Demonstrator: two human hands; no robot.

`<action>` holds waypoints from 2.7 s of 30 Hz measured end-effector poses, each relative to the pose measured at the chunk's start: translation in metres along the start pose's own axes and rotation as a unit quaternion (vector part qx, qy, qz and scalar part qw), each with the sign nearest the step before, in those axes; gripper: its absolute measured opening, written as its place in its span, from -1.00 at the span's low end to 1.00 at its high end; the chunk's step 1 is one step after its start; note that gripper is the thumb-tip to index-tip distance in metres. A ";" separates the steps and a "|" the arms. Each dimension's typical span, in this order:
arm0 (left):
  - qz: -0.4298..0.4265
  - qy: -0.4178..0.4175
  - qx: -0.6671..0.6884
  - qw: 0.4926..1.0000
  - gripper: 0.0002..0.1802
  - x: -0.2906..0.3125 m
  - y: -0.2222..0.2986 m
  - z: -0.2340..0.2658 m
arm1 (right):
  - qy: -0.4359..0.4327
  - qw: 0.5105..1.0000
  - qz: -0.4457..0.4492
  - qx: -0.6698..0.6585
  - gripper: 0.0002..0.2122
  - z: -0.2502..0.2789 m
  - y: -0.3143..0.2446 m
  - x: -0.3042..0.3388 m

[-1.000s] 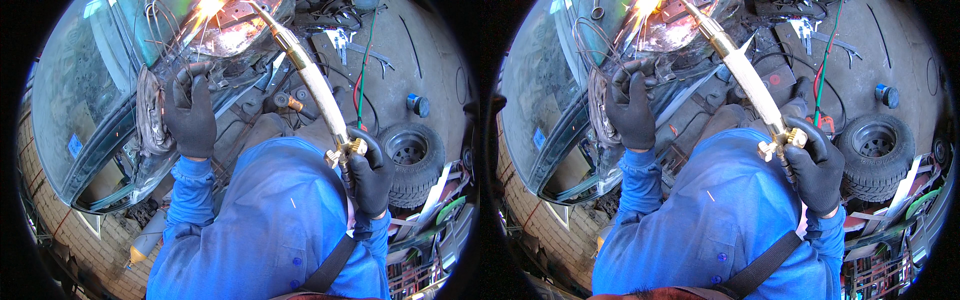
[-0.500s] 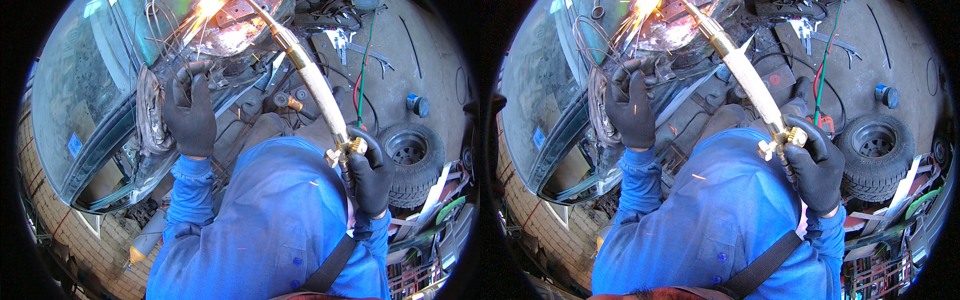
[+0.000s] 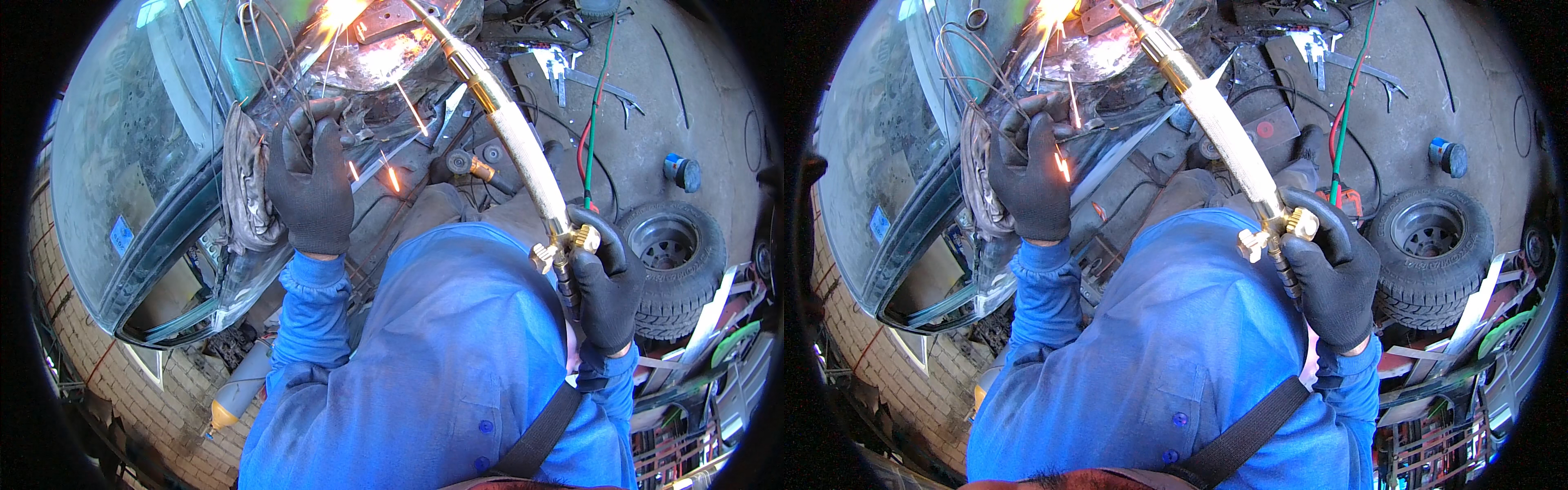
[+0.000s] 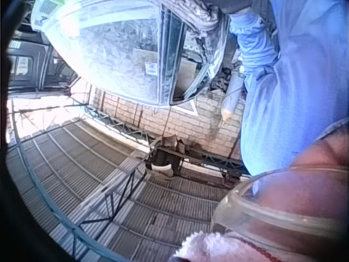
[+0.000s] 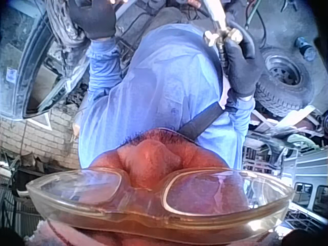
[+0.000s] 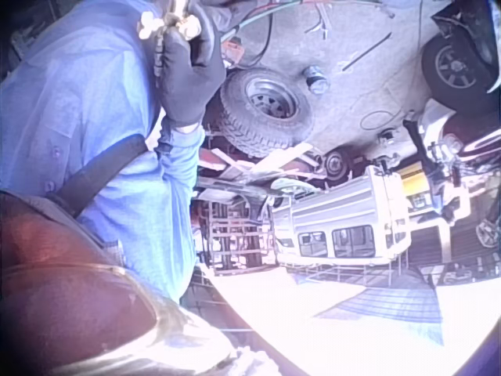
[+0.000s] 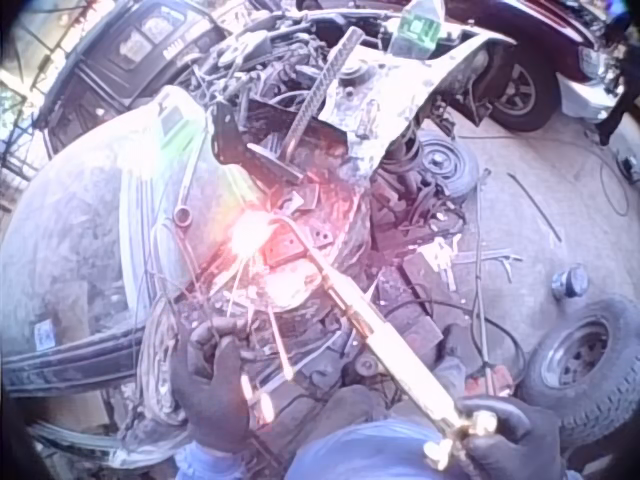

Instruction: The person uses a welding torch to heat and fuse metal sections on the front of a car. They then use pliers to remove a small metal piece and an angle grinder to smooth the welded area. The person repeats the welding process on another section of the car's front frame.

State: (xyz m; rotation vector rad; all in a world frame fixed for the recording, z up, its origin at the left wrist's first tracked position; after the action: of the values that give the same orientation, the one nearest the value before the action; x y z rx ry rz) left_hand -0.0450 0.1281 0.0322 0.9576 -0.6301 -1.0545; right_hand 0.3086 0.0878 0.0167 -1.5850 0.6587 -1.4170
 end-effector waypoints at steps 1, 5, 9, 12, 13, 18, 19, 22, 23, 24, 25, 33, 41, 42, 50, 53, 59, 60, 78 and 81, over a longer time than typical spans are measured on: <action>-0.007 -0.002 -0.002 1.000 -0.79 0.000 0.000 0.000 | 0.002 1.000 0.006 0.002 -0.58 0.000 0.000 0.000; 0.010 0.005 -0.005 1.000 -0.79 0.001 -0.001 0.001 | -0.003 1.000 0.004 0.005 -0.58 0.000 0.000 0.000; 0.000 -0.004 -0.004 1.000 -0.79 -0.001 0.000 0.000 | -0.005 1.000 0.001 0.006 -0.58 0.000 -0.001 0.000; 0.005 0.000 0.006 1.000 -0.79 0.000 0.000 0.000 | -0.001 1.000 -0.001 -0.001 -0.59 0.000 -0.001 -0.001; 0.005 0.002 0.010 1.000 -0.80 0.000 0.000 0.000 | 0.001 1.000 0.003 -0.001 -0.59 -0.001 -0.002 -0.001; -0.001 0.006 0.012 1.000 -0.80 -0.002 -0.002 0.000 | -0.001 1.000 -0.006 0.008 -0.59 0.000 -0.001 0.000; -0.002 0.008 0.008 1.000 -0.79 -0.002 -0.002 0.000 | -0.001 1.000 -0.011 0.001 -0.58 -0.001 -0.001 0.000; 0.003 0.003 0.010 1.000 -0.79 -0.001 -0.002 0.000 | 0.002 1.000 -0.005 -0.001 -0.58 -0.001 0.000 0.000; 0.007 0.004 0.006 1.000 -0.79 -0.001 -0.002 0.000 | -0.001 1.000 -0.007 -0.002 -0.59 -0.001 0.000 0.000; 0.011 0.004 0.001 1.000 -0.79 0.000 -0.002 0.000 | -0.005 1.000 -0.005 0.002 -0.59 0.000 0.000 0.000; 0.014 0.005 -0.003 1.000 -0.79 0.000 -0.002 0.001 | -0.007 1.000 0.001 0.008 -0.59 0.000 0.000 0.000; 0.017 0.010 -0.009 1.000 -0.79 0.000 -0.002 0.001 | -0.002 1.000 -0.002 -0.004 -0.59 -0.001 0.000 0.000; 0.003 0.005 0.003 1.000 -0.79 -0.002 -0.003 0.001 | -0.006 1.000 -0.007 0.016 -0.58 0.000 -0.001 0.000; 0.004 0.008 0.008 1.000 -0.79 -0.002 -0.003 0.000 | -0.005 1.000 -0.006 0.017 -0.58 0.000 -0.002 -0.001; 0.006 0.009 0.007 1.000 -0.78 -0.001 -0.002 0.000 | -0.007 1.000 -0.013 0.015 -0.58 0.000 -0.001 0.000; -0.004 0.001 0.003 1.000 -0.78 -0.002 -0.001 0.000 | -0.007 1.000 -0.008 0.017 -0.58 0.000 -0.001 0.000; 0.001 0.004 0.000 1.000 -0.78 -0.001 -0.003 0.001 | -0.007 1.000 -0.003 -0.003 -0.58 0.000 -0.002 0.000; 0.002 0.004 0.000 1.000 -0.78 -0.002 -0.004 0.001 | -0.010 1.000 -0.004 -0.002 -0.58 0.000 -0.002 0.000; -0.001 0.005 0.002 1.000 -0.77 -0.002 -0.006 0.002 | -0.009 1.000 -0.012 0.022 -0.58 0.002 -0.004 0.001; -0.003 0.004 -0.003 1.000 -0.78 -0.002 -0.006 0.002 | -0.008 1.000 -0.014 0.021 -0.58 0.002 -0.003 0.001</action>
State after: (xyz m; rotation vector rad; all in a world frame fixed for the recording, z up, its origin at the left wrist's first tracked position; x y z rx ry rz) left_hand -0.0500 0.1288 0.0280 0.9596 -0.6176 -1.0572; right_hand 0.3098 0.0887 0.0194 -1.5770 0.5964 -1.4269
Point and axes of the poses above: each hand's wrist, its own x-axis away from the middle knuckle, its own z-axis out of the back of the hand, y = z × x, the point moved 5 cm from there along -x, towards the middle knuckle, and after that the axes turned 5 degrees about -y, right-handed, at the moved point
